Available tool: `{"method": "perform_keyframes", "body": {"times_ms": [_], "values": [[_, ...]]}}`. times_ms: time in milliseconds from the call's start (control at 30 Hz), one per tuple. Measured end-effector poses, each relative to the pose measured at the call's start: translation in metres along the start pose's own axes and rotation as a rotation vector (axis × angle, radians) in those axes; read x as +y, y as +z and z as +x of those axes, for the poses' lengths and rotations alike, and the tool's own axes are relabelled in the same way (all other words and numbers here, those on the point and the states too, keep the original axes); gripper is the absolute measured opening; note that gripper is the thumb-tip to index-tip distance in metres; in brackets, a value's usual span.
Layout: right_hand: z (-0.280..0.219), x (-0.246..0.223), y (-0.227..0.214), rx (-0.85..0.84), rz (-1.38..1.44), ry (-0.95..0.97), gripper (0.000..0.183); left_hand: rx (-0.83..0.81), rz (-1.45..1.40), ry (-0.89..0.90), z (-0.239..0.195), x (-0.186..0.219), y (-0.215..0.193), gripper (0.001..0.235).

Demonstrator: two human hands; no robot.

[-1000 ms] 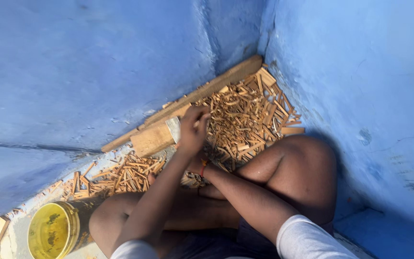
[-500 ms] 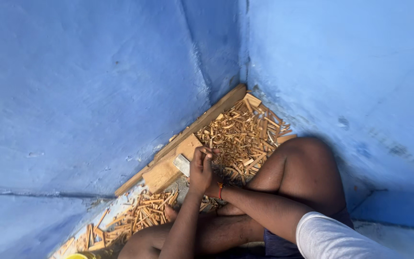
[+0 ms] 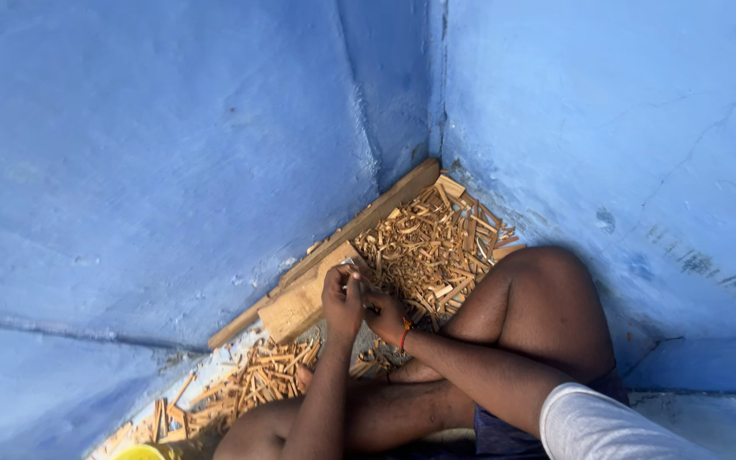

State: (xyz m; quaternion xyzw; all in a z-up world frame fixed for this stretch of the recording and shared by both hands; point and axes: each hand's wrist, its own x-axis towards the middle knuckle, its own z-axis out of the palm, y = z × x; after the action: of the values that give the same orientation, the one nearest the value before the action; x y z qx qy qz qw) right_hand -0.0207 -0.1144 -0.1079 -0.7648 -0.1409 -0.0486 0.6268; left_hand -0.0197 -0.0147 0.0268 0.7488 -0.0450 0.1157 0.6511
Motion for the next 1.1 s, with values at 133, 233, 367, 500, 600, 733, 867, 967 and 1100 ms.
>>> {"method": "perform_keyframes", "body": {"times_ms": [133,233,367,500,600,733,867,967,1100], "values": [[-0.008,-0.007,0.005,-0.140,0.009,0.188,0.024,0.083,0.019,-0.126,0.003,-0.002,-0.010,0.010],[-0.010,-0.023,0.004,-0.274,0.202,0.402,0.024,0.141,0.071,-0.181,0.002,0.010,-0.013,0.030],[-0.010,-0.049,-0.007,-0.332,0.254,0.424,0.033,0.208,0.027,-0.342,0.006,0.016,-0.017,0.037],[0.000,-0.103,-0.034,-0.278,0.391,0.489,0.064,0.286,0.024,-0.268,0.010,0.019,-0.029,0.031],[0.001,-0.133,-0.065,-0.206,0.591,0.509,0.077,0.396,-0.041,-0.281,0.022,0.027,-0.042,0.033],[-0.022,-0.108,-0.053,-0.088,0.424,0.495,0.052,0.457,-0.106,-0.169,0.028,0.022,-0.061,0.031],[-0.029,-0.066,-0.036,-0.057,0.419,0.611,0.042,0.462,-0.065,-0.277,0.030,0.005,-0.064,0.032],[-0.018,-0.057,-0.029,-0.141,0.354,0.620,0.046,0.423,-0.095,-0.347,0.026,-0.013,-0.064,0.036],[-0.015,-0.055,-0.020,-0.266,0.226,0.519,0.051,0.389,-0.092,-0.322,0.027,-0.046,-0.063,0.035]]}}
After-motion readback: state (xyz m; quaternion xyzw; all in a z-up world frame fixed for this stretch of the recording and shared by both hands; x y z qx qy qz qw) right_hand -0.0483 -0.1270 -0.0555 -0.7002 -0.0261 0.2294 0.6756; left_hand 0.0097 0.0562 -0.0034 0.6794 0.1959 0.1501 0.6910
